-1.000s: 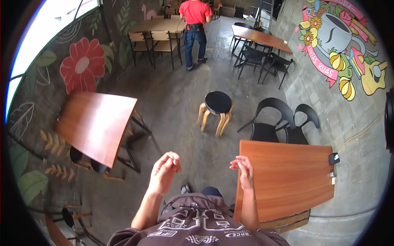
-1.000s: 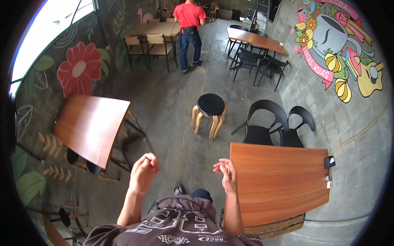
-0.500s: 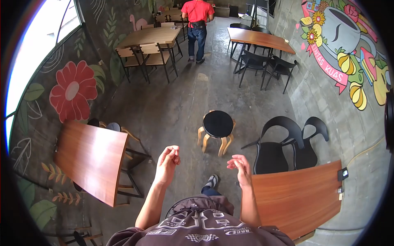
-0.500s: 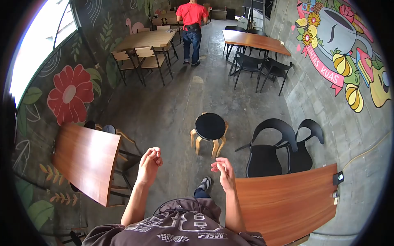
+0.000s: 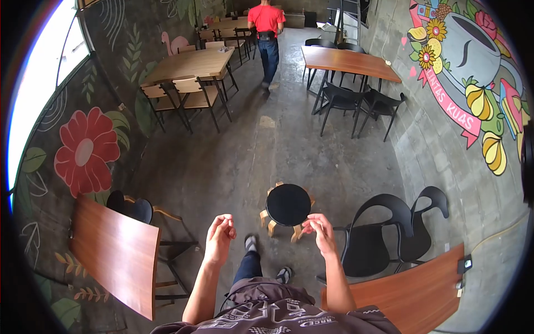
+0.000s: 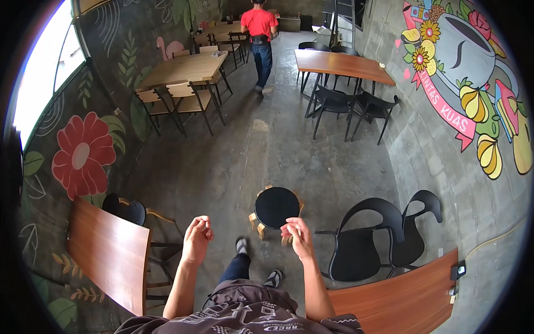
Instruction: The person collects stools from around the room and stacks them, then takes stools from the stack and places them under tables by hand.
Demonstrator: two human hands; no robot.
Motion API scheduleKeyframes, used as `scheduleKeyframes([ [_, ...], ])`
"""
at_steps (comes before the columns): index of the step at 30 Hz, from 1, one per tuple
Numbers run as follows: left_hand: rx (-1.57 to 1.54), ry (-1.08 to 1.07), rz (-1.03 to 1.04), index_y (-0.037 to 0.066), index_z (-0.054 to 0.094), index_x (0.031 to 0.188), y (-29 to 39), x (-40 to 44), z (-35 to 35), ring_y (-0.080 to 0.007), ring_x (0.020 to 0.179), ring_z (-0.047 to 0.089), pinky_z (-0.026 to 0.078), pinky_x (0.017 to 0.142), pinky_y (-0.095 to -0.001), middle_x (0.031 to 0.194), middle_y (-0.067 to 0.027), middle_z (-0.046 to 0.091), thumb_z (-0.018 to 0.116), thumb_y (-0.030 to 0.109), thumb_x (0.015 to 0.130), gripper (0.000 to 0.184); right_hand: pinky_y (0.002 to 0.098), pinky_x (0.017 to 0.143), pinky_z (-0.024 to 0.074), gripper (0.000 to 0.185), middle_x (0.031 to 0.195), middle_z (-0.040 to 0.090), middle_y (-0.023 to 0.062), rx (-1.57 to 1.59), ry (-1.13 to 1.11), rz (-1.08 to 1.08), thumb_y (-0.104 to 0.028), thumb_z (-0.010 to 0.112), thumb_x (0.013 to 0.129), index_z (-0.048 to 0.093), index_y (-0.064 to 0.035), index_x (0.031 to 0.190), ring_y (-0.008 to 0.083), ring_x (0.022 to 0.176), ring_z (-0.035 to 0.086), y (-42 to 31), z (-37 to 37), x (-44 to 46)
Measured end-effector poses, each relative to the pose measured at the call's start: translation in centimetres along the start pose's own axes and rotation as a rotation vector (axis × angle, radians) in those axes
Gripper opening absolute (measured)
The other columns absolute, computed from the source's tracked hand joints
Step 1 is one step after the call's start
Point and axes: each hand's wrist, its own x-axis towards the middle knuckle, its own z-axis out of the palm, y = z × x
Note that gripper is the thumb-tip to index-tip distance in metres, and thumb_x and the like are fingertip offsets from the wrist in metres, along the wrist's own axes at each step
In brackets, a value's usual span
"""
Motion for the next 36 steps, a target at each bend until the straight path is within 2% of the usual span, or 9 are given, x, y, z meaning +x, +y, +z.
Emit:
scheduleKeyframes([
  [7, 0.053, -0.044, -0.142, 0.005, 0.055, 0.109, -5.1, 15.8, -3.4, -0.0092, 0.072, 0.044, 0.037, 0.068, -0.0238, 0.088, 0.0007, 0.050, 0.050, 0.017, 0.100, 0.016, 0.0281, 0.075, 0.0517, 0.022, 0.093, 0.067, 0.0106, 0.003, 0.121, 0.090, -0.017, 0.053, 0.100, 0.055, -0.0029, 0.116, 0.0144, 0.080, 0.064, 5.0, -0.8, 9.4],
  [12, 0.356, -0.067, -0.159, 0.005, 0.055, 0.107, -20.3, 30.8, -10.5, -0.0063, 0.071, 0.042, 0.037, 0.066, -0.0221, 0.086, 0.0017, 0.049, 0.054, 0.015, 0.098, 0.014, 0.0280, 0.074, 0.0506, 0.021, 0.092, 0.067, 0.0096, -0.002, 0.310, 0.241, -0.020, 0.055, 0.099, 0.060, -0.0022, 0.108, 0.0140, 0.078, 0.063, 19.0, -3.3, 17.3],
  [16, 0.378, -0.102, -0.244, 0.004, 0.055, 0.106, -30.3, 37.8, -13.2, -0.0077, 0.071, 0.044, 0.037, 0.065, -0.0223, 0.082, 0.0006, 0.050, 0.053, 0.016, 0.099, 0.013, 0.0270, 0.073, 0.0500, 0.020, 0.088, 0.067, 0.0067, -0.059, 0.444, 0.344, -0.020, 0.055, 0.099, 0.061, -0.0018, 0.103, 0.0126, 0.078, 0.062, 30.9, -5.2, 22.0],
  [22, 0.536, -0.082, -0.331, 0.004, 0.057, 0.106, -44.9, 42.5, -18.4, -0.0064, 0.068, 0.045, 0.037, 0.062, -0.0223, 0.085, 0.0010, 0.054, 0.055, 0.016, 0.097, 0.016, 0.0228, 0.071, 0.0457, 0.013, 0.085, 0.063, -0.0002, -0.175, 0.525, 0.281, -0.018, 0.059, 0.097, 0.062, -0.0052, 0.096, 0.0089, 0.084, 0.062, 45.3, -8.9, 24.5],
  [29, 0.643, -0.018, -0.361, 0.005, 0.058, 0.107, -49.8, 44.6, -20.7, -0.0058, 0.070, 0.045, 0.038, 0.062, -0.0220, 0.083, 0.0025, 0.055, 0.058, 0.018, 0.095, 0.017, 0.0255, 0.066, 0.0497, 0.014, 0.081, 0.069, 0.0052, -0.300, 0.663, 0.320, -0.016, 0.065, 0.092, 0.064, -0.0027, 0.094, 0.0114, 0.073, 0.064, 48.9, -11.6, 24.8],
  [31, 0.805, 0.014, -0.329, 0.004, 0.058, 0.108, -51.2, 44.7, -21.5, -0.0085, 0.078, 0.048, 0.042, 0.069, -0.0246, 0.088, 0.0008, 0.055, 0.065, 0.024, 0.091, 0.027, 0.0311, 0.072, 0.0507, 0.017, 0.085, 0.068, 0.0077, -0.322, 0.690, 0.372, -0.017, 0.069, 0.089, 0.063, -0.0039, 0.098, 0.0172, 0.079, 0.064, 50.4, -12.5, 24.2],
  [34, 0.884, 0.077, -0.333, 0.002, 0.058, 0.107, -50.6, 44.6, -19.6, -0.0119, 0.085, 0.054, 0.045, 0.078, -0.0268, 0.092, -0.0051, 0.057, 0.070, 0.024, 0.088, 0.031, 0.0421, 0.087, 0.0469, 0.037, 0.102, 0.062, 0.0126, -0.872, 0.695, 0.212, -0.019, 0.075, 0.080, 0.059, -0.0026, 0.109, 0.0302, 0.092, 0.061, 52.6, -13.5, 23.8],
  [35, 0.973, 0.100, -0.330, 0.001, 0.058, 0.107, -51.5, 44.8, -20.7, -0.0188, 0.087, 0.057, 0.047, 0.080, -0.0314, 0.097, -0.0106, 0.058, 0.074, 0.031, 0.084, 0.041, 0.0421, 0.087, 0.0469, 0.037, 0.102, 0.062, 0.0126, -0.872, 0.695, 0.211, -0.019, 0.075, 0.080, 0.059, -0.0026, 0.109, 0.0302, 0.092, 0.061, 53.6, -13.9, 23.7],
  [36, 0.973, 0.100, -0.327, 0.001, 0.058, 0.107, -51.8, 44.9, -20.7, -0.0188, 0.087, 0.057, 0.047, 0.080, -0.0314, 0.097, -0.0106, 0.058, 0.074, 0.031, 0.084, 0.041, 0.0411, 0.086, 0.0475, 0.037, 0.101, 0.061, 0.0132, -0.809, 0.672, 0.265, -0.020, 0.075, 0.080, 0.059, -0.0016, 0.109, 0.0310, 0.090, 0.061, 54.3, -14.2, 23.9],
])
